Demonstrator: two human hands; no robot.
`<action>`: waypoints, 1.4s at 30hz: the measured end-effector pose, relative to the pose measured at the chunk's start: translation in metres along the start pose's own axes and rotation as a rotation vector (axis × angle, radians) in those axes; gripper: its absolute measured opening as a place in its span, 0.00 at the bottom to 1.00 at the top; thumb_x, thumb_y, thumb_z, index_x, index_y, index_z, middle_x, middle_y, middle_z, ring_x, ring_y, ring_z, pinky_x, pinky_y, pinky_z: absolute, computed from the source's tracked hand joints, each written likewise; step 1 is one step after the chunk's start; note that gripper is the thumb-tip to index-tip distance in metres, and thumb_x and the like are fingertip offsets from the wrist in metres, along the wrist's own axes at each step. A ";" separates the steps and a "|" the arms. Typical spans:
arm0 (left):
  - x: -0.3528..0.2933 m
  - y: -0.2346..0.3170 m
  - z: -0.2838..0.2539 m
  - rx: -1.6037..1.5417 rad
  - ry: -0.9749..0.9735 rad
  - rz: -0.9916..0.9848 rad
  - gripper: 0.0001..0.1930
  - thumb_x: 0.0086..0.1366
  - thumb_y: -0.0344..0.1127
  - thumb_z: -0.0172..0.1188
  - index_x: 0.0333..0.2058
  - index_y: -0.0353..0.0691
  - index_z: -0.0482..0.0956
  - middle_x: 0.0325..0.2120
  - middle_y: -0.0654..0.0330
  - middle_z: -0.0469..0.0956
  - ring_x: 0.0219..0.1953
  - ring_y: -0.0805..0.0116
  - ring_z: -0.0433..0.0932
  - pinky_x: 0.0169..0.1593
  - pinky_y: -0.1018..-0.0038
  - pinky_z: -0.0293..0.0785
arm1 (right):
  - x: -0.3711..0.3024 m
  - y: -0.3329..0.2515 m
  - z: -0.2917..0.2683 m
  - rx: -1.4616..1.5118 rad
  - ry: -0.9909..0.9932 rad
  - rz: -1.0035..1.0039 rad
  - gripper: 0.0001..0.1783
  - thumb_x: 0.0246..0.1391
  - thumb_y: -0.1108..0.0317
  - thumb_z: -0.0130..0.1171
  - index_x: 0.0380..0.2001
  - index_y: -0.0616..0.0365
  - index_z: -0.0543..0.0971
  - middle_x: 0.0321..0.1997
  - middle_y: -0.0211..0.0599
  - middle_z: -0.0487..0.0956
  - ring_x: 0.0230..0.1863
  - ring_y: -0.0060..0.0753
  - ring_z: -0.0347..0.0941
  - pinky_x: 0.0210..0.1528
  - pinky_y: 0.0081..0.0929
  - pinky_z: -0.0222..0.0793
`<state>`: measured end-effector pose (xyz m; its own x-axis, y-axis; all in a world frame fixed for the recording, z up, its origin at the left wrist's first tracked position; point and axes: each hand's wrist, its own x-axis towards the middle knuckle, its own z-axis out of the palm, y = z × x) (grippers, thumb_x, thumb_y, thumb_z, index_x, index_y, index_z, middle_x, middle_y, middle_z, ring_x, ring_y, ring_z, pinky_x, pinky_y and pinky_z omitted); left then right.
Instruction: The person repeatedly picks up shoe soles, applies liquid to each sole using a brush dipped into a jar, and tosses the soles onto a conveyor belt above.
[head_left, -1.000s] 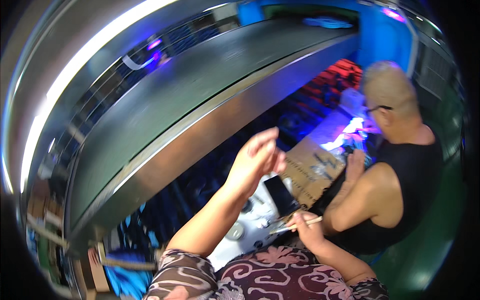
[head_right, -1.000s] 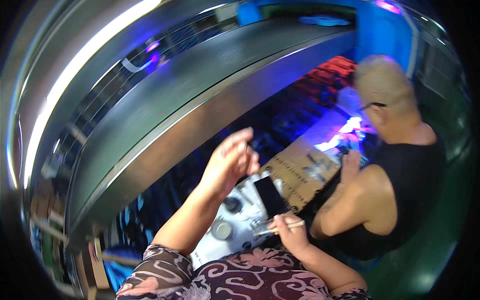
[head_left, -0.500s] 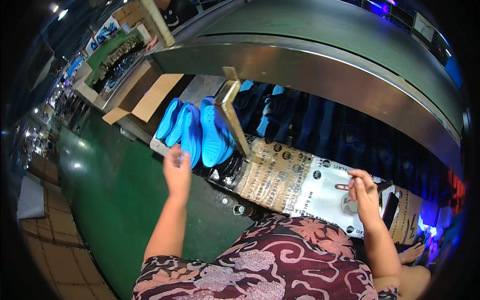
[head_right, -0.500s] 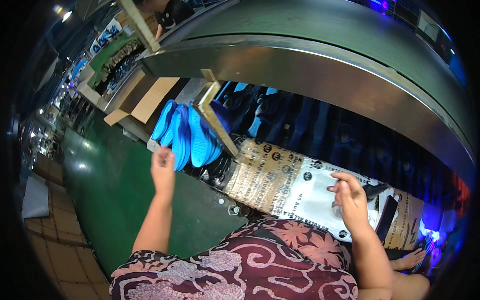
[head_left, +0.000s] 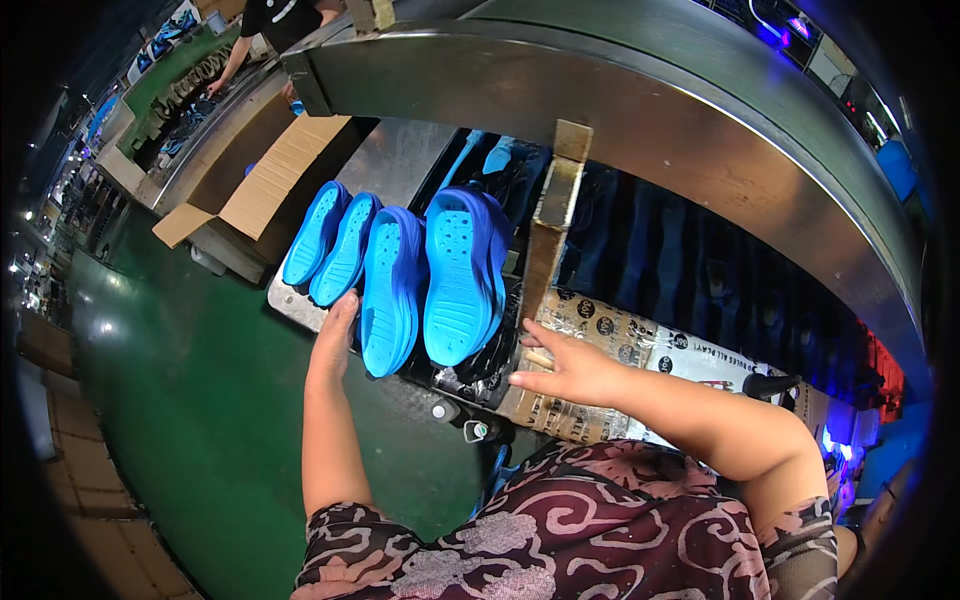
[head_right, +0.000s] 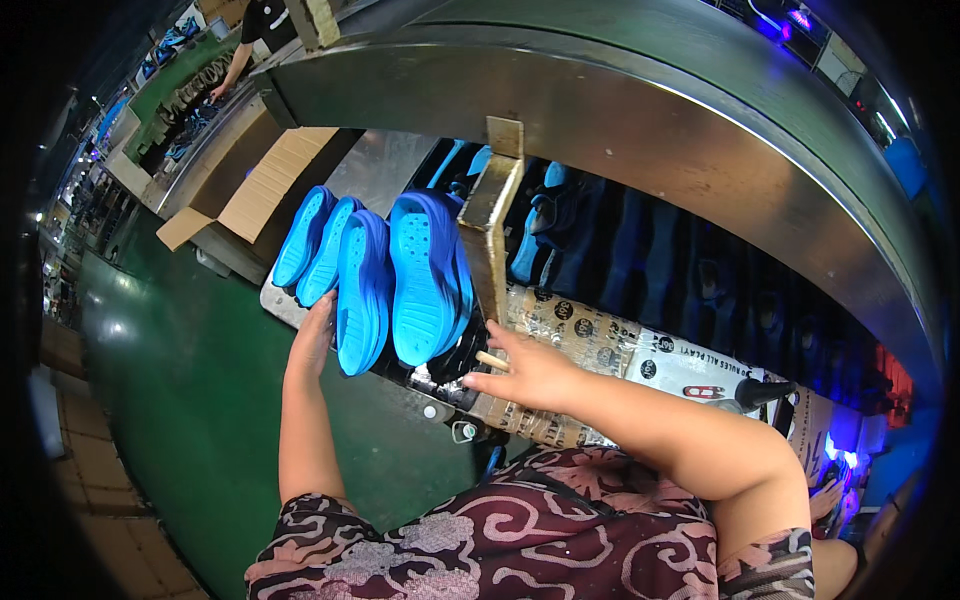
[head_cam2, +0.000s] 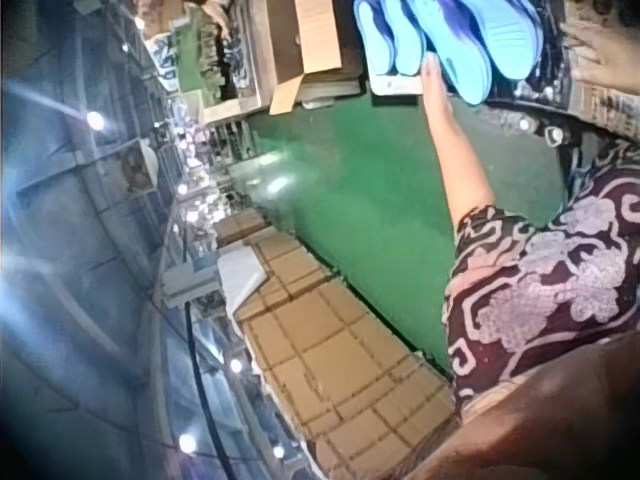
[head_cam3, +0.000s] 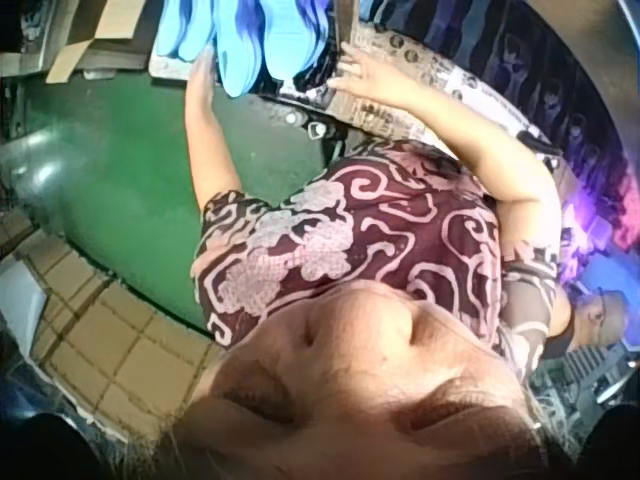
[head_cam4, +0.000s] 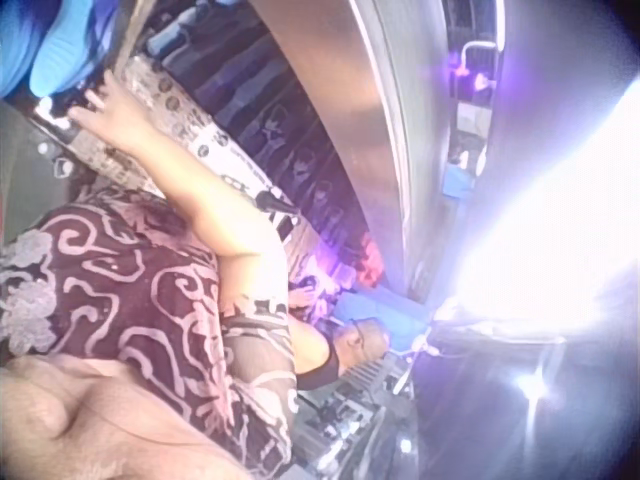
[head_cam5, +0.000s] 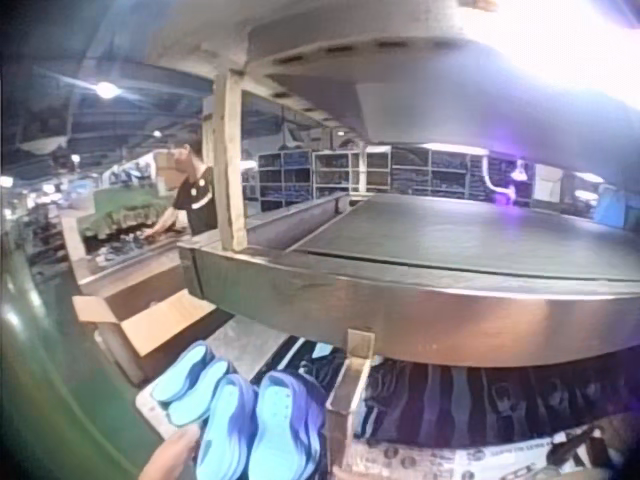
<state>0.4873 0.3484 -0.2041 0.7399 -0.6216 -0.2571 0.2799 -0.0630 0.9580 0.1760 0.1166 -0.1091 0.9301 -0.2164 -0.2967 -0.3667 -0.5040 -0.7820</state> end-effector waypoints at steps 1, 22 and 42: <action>0.010 -0.007 -0.007 0.042 -0.078 0.052 0.42 0.62 0.57 0.57 0.64 0.31 0.55 0.63 0.45 0.57 0.67 0.58 0.53 0.67 0.66 0.46 | 0.011 -0.003 0.010 0.057 -0.017 0.080 0.60 0.45 0.32 0.59 0.67 0.67 0.49 0.63 0.56 0.66 0.57 0.50 0.69 0.60 0.34 0.62; 0.006 -0.003 0.036 -0.025 -0.236 -0.064 0.41 0.63 0.59 0.54 0.62 0.29 0.58 0.59 0.51 0.64 0.60 0.60 0.64 0.63 0.66 0.56 | 0.090 -0.002 0.044 0.669 0.073 0.340 0.64 0.42 0.39 0.67 0.68 0.49 0.36 0.54 0.49 0.68 0.17 0.19 0.64 0.14 0.15 0.60; -0.205 -0.084 0.107 -0.289 0.175 0.018 0.39 0.66 0.61 0.46 0.61 0.30 0.54 0.56 0.49 0.64 0.56 0.56 0.67 0.59 0.62 0.63 | 0.024 0.056 0.017 0.423 -0.573 0.121 0.66 0.45 0.41 0.66 0.69 0.55 0.30 0.50 0.46 0.71 0.37 0.28 0.73 0.30 0.23 0.72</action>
<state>0.2465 0.3973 -0.2187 0.8333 -0.4754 -0.2822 0.4091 0.1868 0.8932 0.1779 0.0975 -0.1698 0.7899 0.2810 -0.5450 -0.5369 -0.1124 -0.8361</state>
